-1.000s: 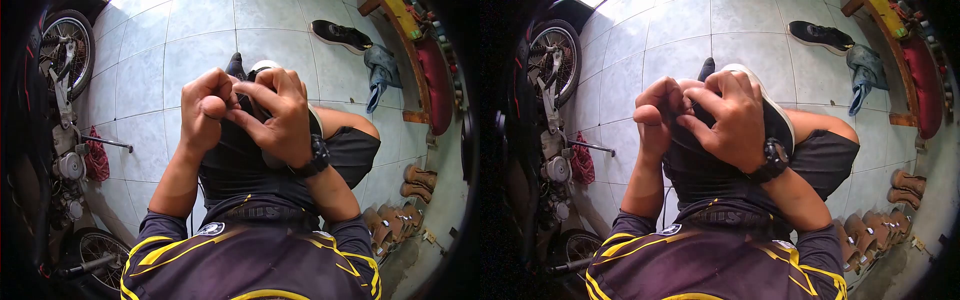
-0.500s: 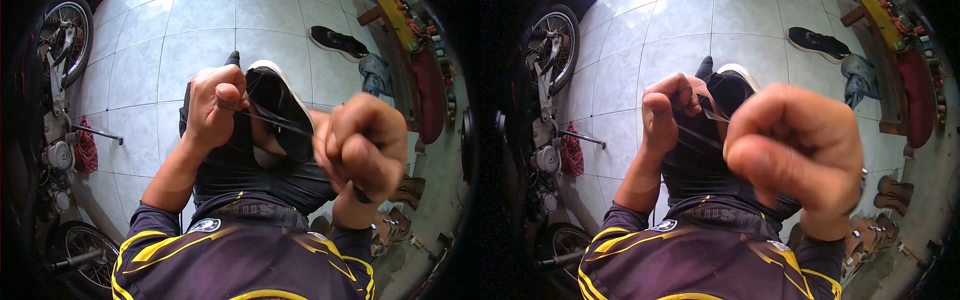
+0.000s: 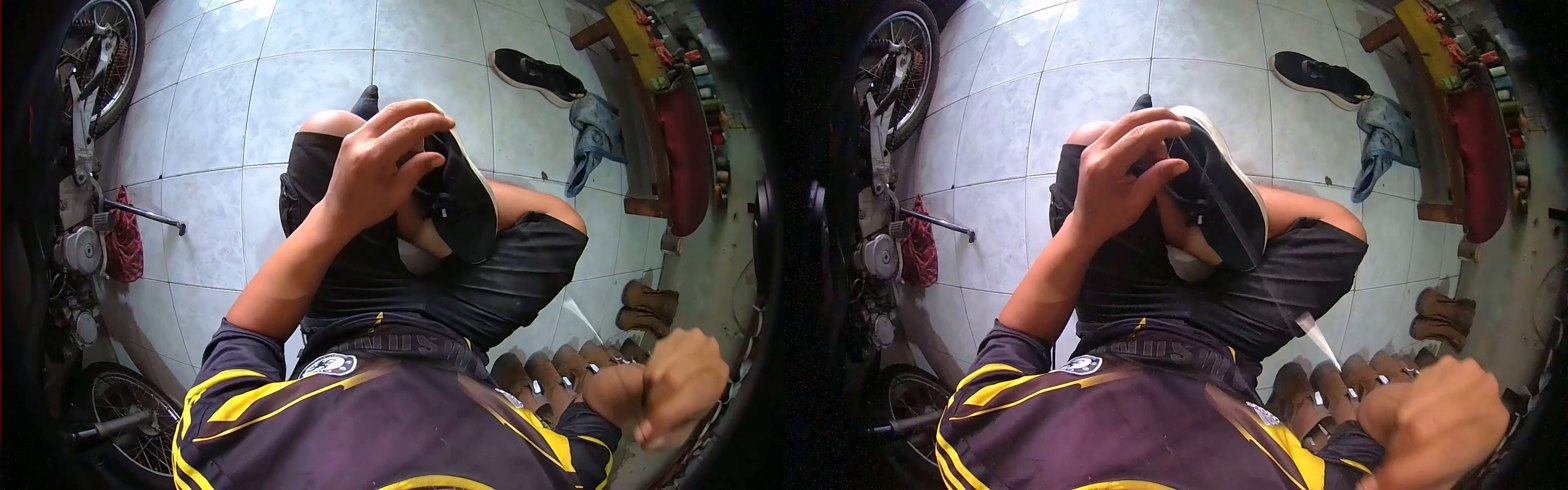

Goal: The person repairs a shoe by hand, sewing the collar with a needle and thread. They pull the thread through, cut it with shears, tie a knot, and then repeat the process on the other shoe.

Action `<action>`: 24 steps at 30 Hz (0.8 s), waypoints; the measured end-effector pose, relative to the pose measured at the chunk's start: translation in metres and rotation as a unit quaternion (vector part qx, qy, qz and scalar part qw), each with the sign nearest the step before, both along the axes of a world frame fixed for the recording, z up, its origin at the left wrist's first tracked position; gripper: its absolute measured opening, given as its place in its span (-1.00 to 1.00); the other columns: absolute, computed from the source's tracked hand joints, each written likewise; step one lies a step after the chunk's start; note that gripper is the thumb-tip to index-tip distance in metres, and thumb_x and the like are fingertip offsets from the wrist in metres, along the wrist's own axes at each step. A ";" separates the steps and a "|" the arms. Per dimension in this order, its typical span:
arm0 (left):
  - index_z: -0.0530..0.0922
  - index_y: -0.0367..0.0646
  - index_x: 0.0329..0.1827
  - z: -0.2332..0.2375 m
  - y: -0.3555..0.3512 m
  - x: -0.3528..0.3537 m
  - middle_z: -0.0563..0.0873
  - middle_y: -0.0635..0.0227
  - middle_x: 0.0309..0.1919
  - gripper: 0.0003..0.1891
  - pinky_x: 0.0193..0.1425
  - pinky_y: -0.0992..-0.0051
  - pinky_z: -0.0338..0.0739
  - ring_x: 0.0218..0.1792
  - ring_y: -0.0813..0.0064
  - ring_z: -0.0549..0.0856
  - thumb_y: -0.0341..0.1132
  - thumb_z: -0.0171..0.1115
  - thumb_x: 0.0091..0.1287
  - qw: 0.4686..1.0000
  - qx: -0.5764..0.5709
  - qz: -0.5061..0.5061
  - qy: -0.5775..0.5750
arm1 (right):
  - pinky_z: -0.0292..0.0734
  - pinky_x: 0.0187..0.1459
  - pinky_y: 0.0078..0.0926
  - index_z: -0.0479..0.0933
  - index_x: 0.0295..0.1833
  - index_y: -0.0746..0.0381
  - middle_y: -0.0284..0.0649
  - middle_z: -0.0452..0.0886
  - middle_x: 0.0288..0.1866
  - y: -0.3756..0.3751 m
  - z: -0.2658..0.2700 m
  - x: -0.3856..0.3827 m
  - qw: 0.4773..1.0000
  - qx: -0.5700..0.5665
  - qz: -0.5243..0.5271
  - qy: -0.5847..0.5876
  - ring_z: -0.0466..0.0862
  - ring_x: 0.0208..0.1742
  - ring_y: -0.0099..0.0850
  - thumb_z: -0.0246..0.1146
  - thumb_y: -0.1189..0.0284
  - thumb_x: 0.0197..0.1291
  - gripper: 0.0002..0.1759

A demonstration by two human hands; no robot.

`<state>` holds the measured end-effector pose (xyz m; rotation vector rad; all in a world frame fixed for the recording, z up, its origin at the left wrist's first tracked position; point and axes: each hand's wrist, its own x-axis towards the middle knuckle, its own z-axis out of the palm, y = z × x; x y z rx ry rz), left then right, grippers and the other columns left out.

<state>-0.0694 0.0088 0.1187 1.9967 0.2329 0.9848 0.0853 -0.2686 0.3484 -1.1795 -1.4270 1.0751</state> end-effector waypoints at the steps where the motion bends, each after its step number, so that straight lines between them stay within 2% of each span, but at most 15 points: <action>1: 0.71 -0.23 0.04 -0.007 0.000 0.005 0.76 0.20 -0.06 -0.61 -0.19 0.51 0.68 -0.35 0.47 0.75 -0.55 0.52 0.11 1.000 -0.018 0.002 -0.011 | 0.16 -0.74 -0.66 0.73 -0.48 0.26 -0.41 0.55 -0.68 -0.003 0.002 0.001 1.000 -0.001 0.000 -0.003 0.45 -0.76 -0.63 0.58 0.56 0.01 -0.87; 2: 0.69 -0.21 0.11 -0.015 0.001 0.010 0.75 0.19 0.00 -0.52 -0.16 0.49 0.70 -0.29 0.47 0.77 -0.61 0.49 0.07 1.000 -0.013 0.011 -0.022 | 0.10 -0.74 -0.67 0.75 -0.48 0.24 -0.42 0.55 -0.67 -0.007 0.005 0.004 0.994 0.038 0.041 0.089 0.41 -0.77 -0.67 0.60 0.60 -0.04 -0.87; 4: 0.69 -0.21 0.11 -0.028 0.001 0.015 0.76 0.20 0.00 -0.52 -0.15 0.48 0.70 -0.27 0.46 0.78 -0.63 0.49 0.06 0.999 -0.027 0.030 -0.017 | 0.03 -0.74 -0.68 0.76 -0.48 0.23 -0.44 0.56 -0.67 -0.017 0.008 0.001 0.978 0.075 0.079 0.179 0.37 -0.78 -0.70 0.62 0.64 -0.08 -0.85; 5: 0.69 -0.22 0.11 -0.031 0.002 0.017 0.76 0.21 -0.01 -0.51 -0.14 0.47 0.70 -0.26 0.45 0.79 -0.64 0.48 0.05 0.998 -0.038 0.050 -0.011 | -0.03 -0.72 -0.70 0.76 -0.49 0.22 -0.43 0.56 -0.67 -0.027 0.008 -0.006 0.972 0.127 0.019 0.196 0.33 -0.79 -0.73 0.62 0.65 -0.10 -0.84; 8: 0.69 -0.22 0.09 -0.039 0.006 0.019 0.77 0.21 -0.02 -0.52 -0.11 0.44 0.70 -0.25 0.41 0.80 -0.65 0.48 0.05 0.997 -0.026 0.077 0.004 | -0.11 -0.70 -0.72 0.76 -0.52 0.22 -0.41 0.57 -0.68 -0.036 0.012 -0.022 0.954 0.196 -0.067 0.218 0.26 -0.80 -0.77 0.61 0.68 -0.11 -0.82; 13: 0.69 -0.19 0.10 -0.043 0.012 0.023 0.78 0.20 -0.02 -0.53 -0.08 0.40 0.71 -0.24 0.37 0.80 -0.62 0.48 0.06 0.994 -0.045 0.103 0.011 | -0.19 -0.69 -0.74 0.70 -0.60 0.20 -0.42 0.50 -0.75 -0.035 0.019 -0.039 0.937 0.246 -0.092 0.231 0.19 -0.81 -0.78 0.55 0.73 -0.06 -0.76; 15: 0.70 -0.14 0.11 -0.046 0.017 0.027 0.78 0.20 0.01 -0.53 0.02 0.32 0.69 -0.22 0.29 0.80 -0.53 0.51 0.07 0.993 -0.016 0.075 0.086 | -0.23 -0.67 -0.74 0.59 -0.66 0.13 -0.51 0.41 -0.77 -0.030 0.024 -0.044 0.924 0.266 -0.032 0.272 0.15 -0.80 -0.79 0.44 0.73 -0.07 -0.70; 16: 0.70 -0.14 0.11 -0.049 0.020 0.031 0.78 0.20 0.01 -0.53 0.02 0.32 0.69 -0.22 0.29 0.80 -0.53 0.51 0.07 0.994 -0.015 0.075 0.084 | -0.24 -0.66 -0.74 0.50 -0.70 0.09 -0.56 0.35 -0.78 -0.023 0.027 -0.049 0.911 0.294 -0.017 0.289 0.13 -0.80 -0.80 0.38 0.72 -0.09 -0.66; 17: 0.74 -0.14 0.03 -0.054 0.024 0.035 0.80 0.24 -0.02 -0.61 0.04 0.33 0.67 -0.15 0.28 0.77 -0.46 0.53 0.08 0.992 0.054 0.086 0.078 | -0.26 -0.64 -0.75 0.41 -0.74 0.05 -0.61 0.29 -0.79 -0.015 0.030 -0.055 0.897 0.321 0.000 0.306 0.11 -0.80 -0.81 0.32 0.71 -0.10 -0.62; 18: 0.77 -0.13 -0.04 -0.057 0.028 0.040 0.82 0.27 -0.04 -0.68 0.06 0.34 0.64 -0.09 0.28 0.75 -0.39 0.55 0.10 0.985 0.123 0.096 0.070 | -0.12 -0.58 -0.66 0.55 -0.34 0.04 -0.58 0.33 -0.65 -0.026 0.040 -0.049 0.937 0.299 0.029 0.178 0.12 -0.70 -0.73 0.30 0.52 0.20 -0.87; 19: 0.77 -0.13 -0.04 -0.058 0.030 0.043 0.82 0.27 -0.04 -0.68 0.06 0.34 0.64 -0.09 0.28 0.75 -0.39 0.55 0.10 0.985 0.124 0.096 0.067 | 0.01 -0.52 -0.58 0.70 0.05 0.04 -0.56 0.36 -0.51 -0.035 0.048 -0.046 0.960 0.271 0.056 0.046 0.14 -0.61 -0.65 0.28 0.34 0.50 -0.87; 21: 0.81 -0.10 -0.21 -0.060 0.031 0.048 0.83 0.31 -0.15 -0.80 0.09 0.25 0.64 -0.17 0.15 0.79 -0.32 0.55 0.10 0.992 0.081 0.059 0.076 | 0.01 -0.52 -0.57 0.70 0.01 0.04 -0.55 0.34 -0.52 -0.050 0.059 -0.051 0.963 0.265 0.044 0.028 0.12 -0.60 -0.66 0.28 0.36 0.49 -0.89; 22: 0.81 -0.10 -0.21 -0.060 0.030 0.050 0.83 0.31 -0.15 -0.80 0.09 0.25 0.64 -0.17 0.15 0.79 -0.32 0.55 0.10 0.992 0.083 0.058 0.073 | 0.00 -0.51 -0.57 0.68 0.01 0.04 -0.55 0.33 -0.52 -0.055 0.061 -0.054 0.964 0.263 0.025 0.018 0.11 -0.60 -0.66 0.27 0.36 0.49 -0.89; 24: 0.81 -0.12 -0.31 -0.061 0.029 0.050 0.83 0.29 -0.28 -0.88 0.01 0.27 0.64 -0.19 0.16 0.80 -0.31 0.52 0.13 0.993 0.034 0.060 0.099 | 0.00 -0.51 -0.57 0.67 0.01 0.05 -0.54 0.31 -0.52 -0.066 0.064 -0.057 0.965 0.262 0.006 0.007 0.09 -0.60 -0.66 0.26 0.35 0.50 -0.89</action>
